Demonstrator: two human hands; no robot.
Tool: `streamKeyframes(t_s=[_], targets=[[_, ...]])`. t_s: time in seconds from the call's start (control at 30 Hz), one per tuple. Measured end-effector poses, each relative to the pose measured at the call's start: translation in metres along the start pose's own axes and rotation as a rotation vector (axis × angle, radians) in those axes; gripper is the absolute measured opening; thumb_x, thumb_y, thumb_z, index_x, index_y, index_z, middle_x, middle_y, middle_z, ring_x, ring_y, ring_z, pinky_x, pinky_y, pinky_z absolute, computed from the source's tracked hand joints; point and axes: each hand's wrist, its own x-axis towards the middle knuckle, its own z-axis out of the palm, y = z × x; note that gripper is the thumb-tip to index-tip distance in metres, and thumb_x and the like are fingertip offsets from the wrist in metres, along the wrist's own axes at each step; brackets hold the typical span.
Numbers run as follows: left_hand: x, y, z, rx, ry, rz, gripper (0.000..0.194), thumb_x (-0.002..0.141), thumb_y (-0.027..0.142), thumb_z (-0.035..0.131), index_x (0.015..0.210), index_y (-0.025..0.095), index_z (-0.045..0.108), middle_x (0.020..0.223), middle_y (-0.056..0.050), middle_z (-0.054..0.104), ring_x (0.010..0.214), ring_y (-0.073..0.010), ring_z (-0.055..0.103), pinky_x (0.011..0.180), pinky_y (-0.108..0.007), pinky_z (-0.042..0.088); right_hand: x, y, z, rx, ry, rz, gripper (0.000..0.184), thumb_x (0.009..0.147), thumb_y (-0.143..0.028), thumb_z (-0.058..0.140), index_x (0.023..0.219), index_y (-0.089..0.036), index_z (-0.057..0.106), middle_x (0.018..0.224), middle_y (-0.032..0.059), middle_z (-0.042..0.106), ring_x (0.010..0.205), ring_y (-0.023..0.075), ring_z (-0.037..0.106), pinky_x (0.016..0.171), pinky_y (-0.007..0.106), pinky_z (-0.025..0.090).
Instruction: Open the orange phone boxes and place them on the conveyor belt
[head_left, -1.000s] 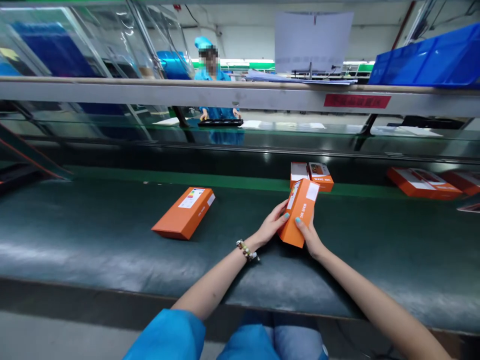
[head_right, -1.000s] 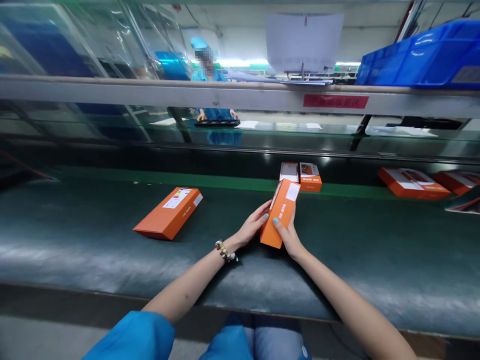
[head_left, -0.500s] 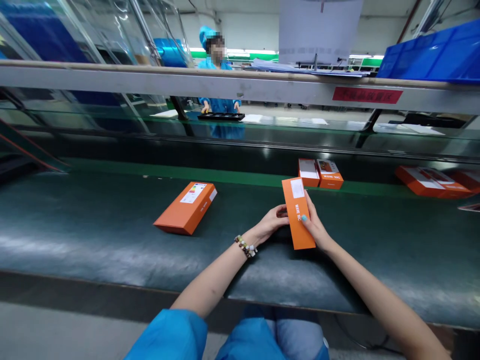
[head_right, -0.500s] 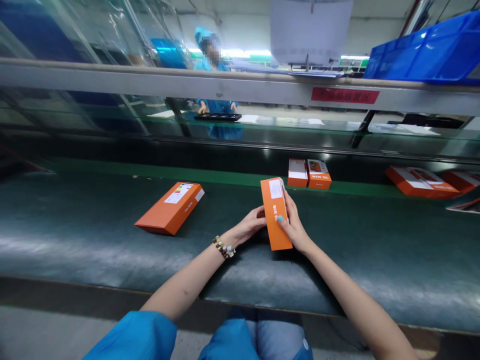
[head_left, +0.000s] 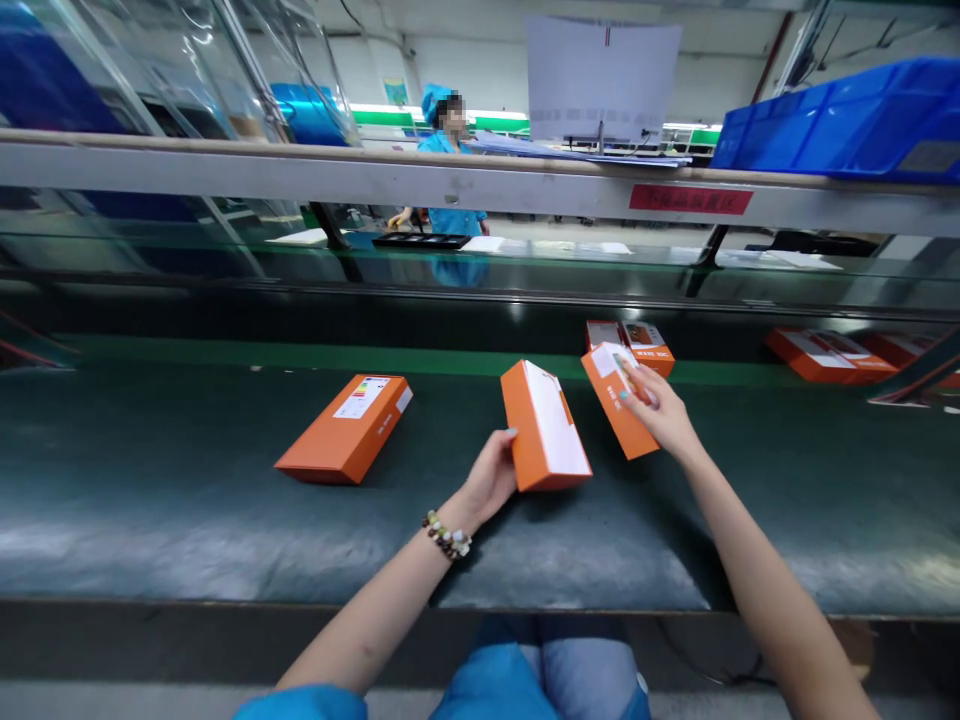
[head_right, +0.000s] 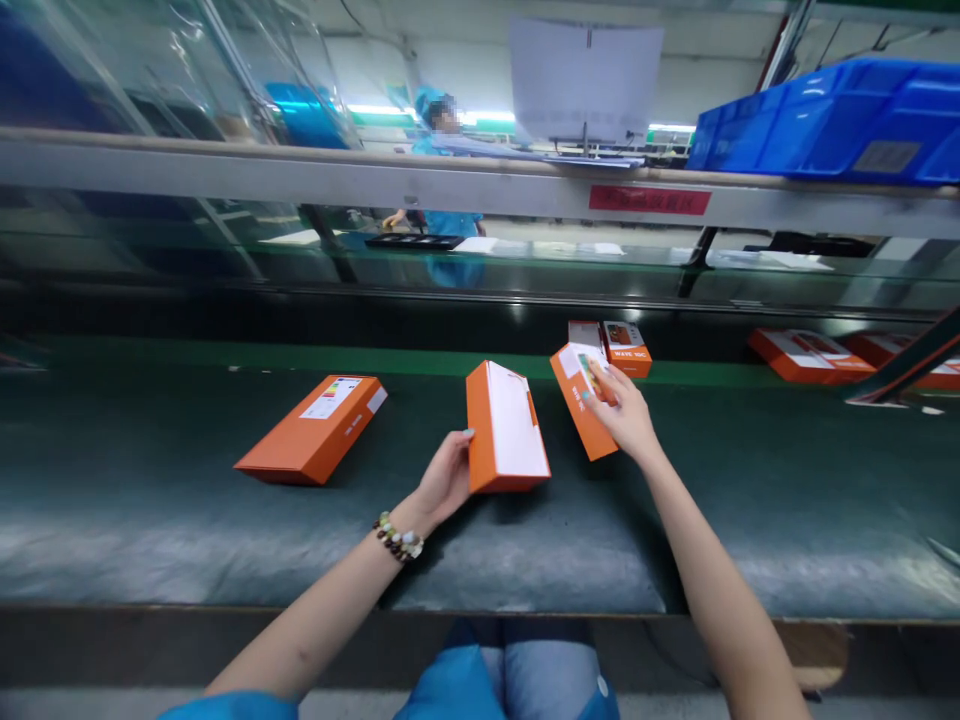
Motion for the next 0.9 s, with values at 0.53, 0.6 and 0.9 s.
streamKeyframes(t_s=[0.53, 0.6, 0.9], targets=[[0.056, 0.006, -0.026, 0.432, 0.299, 0.432, 0.054, 0.093, 0.032, 0.053, 0.145, 0.017, 0.052, 0.159, -0.009, 0.045, 0.148, -0.0243, 0.040, 0.127, -0.039, 0.031, -0.004, -0.013, 0.093, -0.677, -0.382, -0.410, 0.055, 0.099, -0.055, 0.057, 0.150, -0.036, 0.052, 0.161, 0.0032, 0.041, 0.150, 0.0359, 0.030, 0.111, 0.059, 0.038], [0.061, 0.011, -0.033, 0.466, 0.297, 0.477, 0.053, 0.094, 0.033, 0.053, 0.145, 0.019, 0.053, 0.160, -0.007, 0.044, 0.150, -0.0224, 0.036, 0.129, -0.038, 0.025, 0.033, -0.002, 0.101, -0.685, -0.392, -0.412, 0.050, 0.101, -0.050, 0.055, 0.149, -0.034, 0.054, 0.159, 0.0032, 0.043, 0.149, 0.0331, 0.032, 0.114, 0.058, 0.035], [0.062, 0.038, -0.059, 0.789, 0.287, 0.578, 0.041, 0.098, 0.043, 0.050, 0.133, 0.024, 0.060, 0.162, -0.007, 0.040, 0.153, -0.0236, 0.031, 0.131, -0.041, 0.018, 0.146, 0.010, 0.142, -0.722, -0.356, -0.298, 0.048, 0.105, -0.050, 0.052, 0.148, -0.029, 0.054, 0.157, 0.0046, 0.046, 0.139, 0.0309, 0.045, 0.113, 0.050, 0.038]])
